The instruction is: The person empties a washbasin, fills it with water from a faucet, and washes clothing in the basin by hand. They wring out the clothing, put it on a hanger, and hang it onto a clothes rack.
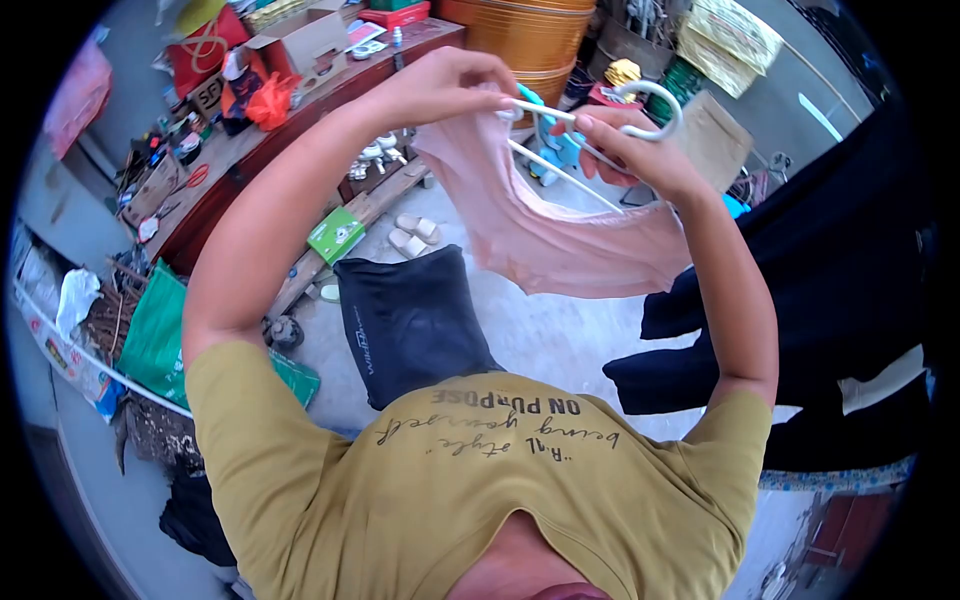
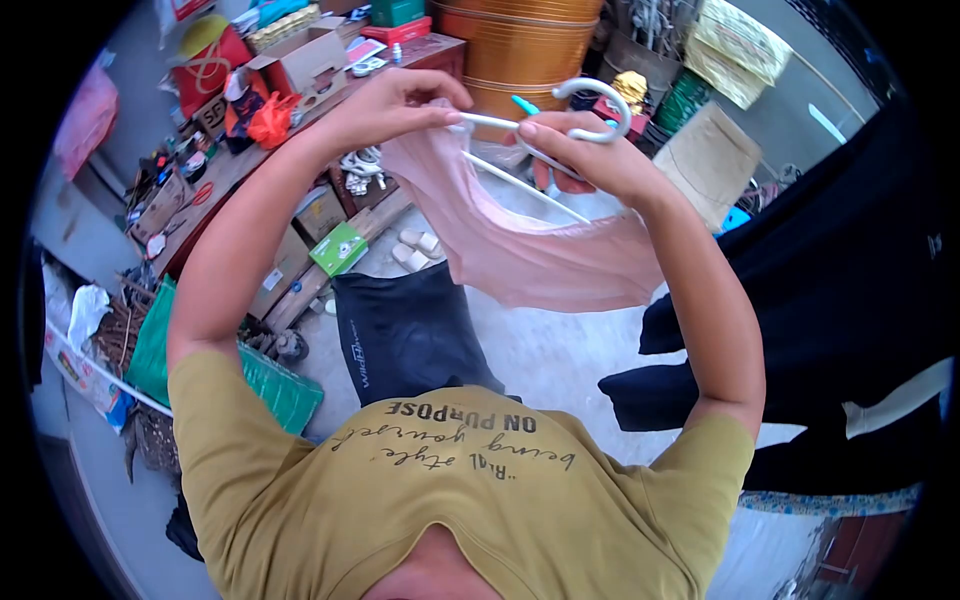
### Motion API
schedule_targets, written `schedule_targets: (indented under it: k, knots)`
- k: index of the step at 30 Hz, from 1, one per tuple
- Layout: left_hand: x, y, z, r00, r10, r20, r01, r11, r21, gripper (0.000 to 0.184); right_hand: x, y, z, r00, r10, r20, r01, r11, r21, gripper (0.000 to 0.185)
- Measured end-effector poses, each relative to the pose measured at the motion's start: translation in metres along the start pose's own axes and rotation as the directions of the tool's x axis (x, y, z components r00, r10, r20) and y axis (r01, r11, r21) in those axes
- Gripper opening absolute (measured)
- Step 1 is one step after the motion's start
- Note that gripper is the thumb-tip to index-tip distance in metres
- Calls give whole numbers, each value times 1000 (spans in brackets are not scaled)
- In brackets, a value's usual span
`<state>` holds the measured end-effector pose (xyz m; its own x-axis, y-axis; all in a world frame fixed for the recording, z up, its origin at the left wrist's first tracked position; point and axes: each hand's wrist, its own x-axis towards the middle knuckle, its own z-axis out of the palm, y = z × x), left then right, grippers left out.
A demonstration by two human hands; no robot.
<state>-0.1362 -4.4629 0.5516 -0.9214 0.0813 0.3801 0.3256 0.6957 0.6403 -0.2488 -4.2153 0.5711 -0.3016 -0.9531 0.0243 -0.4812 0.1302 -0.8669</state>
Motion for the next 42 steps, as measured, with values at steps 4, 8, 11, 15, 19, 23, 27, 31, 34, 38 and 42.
schedule_targets:
  k: [4, 8, 11, 15, 19, 23, 27, 31, 34, 38, 42]
  knots:
    - [9, -3, 3, 992, 125, -16, -124, 991, 55, 20, 2, 5, -11, 1000, -9, 14, 9, 1000, 29, 38]
    - [16, -17, -5, 978, 179, -105, -174, 983, 55, 16, -14, 19, -39, 988, -133, -75, 122, 984, -133, 49]
    - [20, -29, -23, 966, 219, -140, -209, 974, 83, 15, -42, 54, -66, 984, -115, -135, 83, 971, -223, 51]
    - [24, -38, -36, 955, 209, -210, -202, 978, 56, 15, -67, 61, -47, 985, 38, -168, -74, 975, -211, 29]
    - [40, -42, -34, 947, 168, -273, -196, 978, -76, 12, -73, 41, -19, 876, -228, -425, 3, 884, -468, 15]
    - [64, -39, -30, 870, 202, -450, -247, 968, -44, 19, -74, -4, -19, 754, -424, -502, -18, 750, -661, 15]
    - [48, 29, -16, 592, 482, -646, -125, 847, 517, 39, -78, -63, -39, 696, -555, -456, -132, 526, -840, 20]
    - [15, 37, 7, 661, 481, -576, -246, 864, 440, 39, -73, -147, -41, 673, -586, -451, -394, 231, -890, 29]
    - [-21, 27, 26, 763, 458, -456, -259, 863, 434, 37, -57, -182, -59, 676, -649, -349, -502, -59, -863, 38]
    - [-62, 5, 41, 844, 402, -355, -262, 886, 382, 35, 1, -223, -76, 728, -576, -372, -601, -275, -750, 33]
    - [-107, -23, 48, 898, 284, -337, -194, 941, 276, 34, 96, -261, -116, 609, -554, -567, -739, -139, -659, 21]
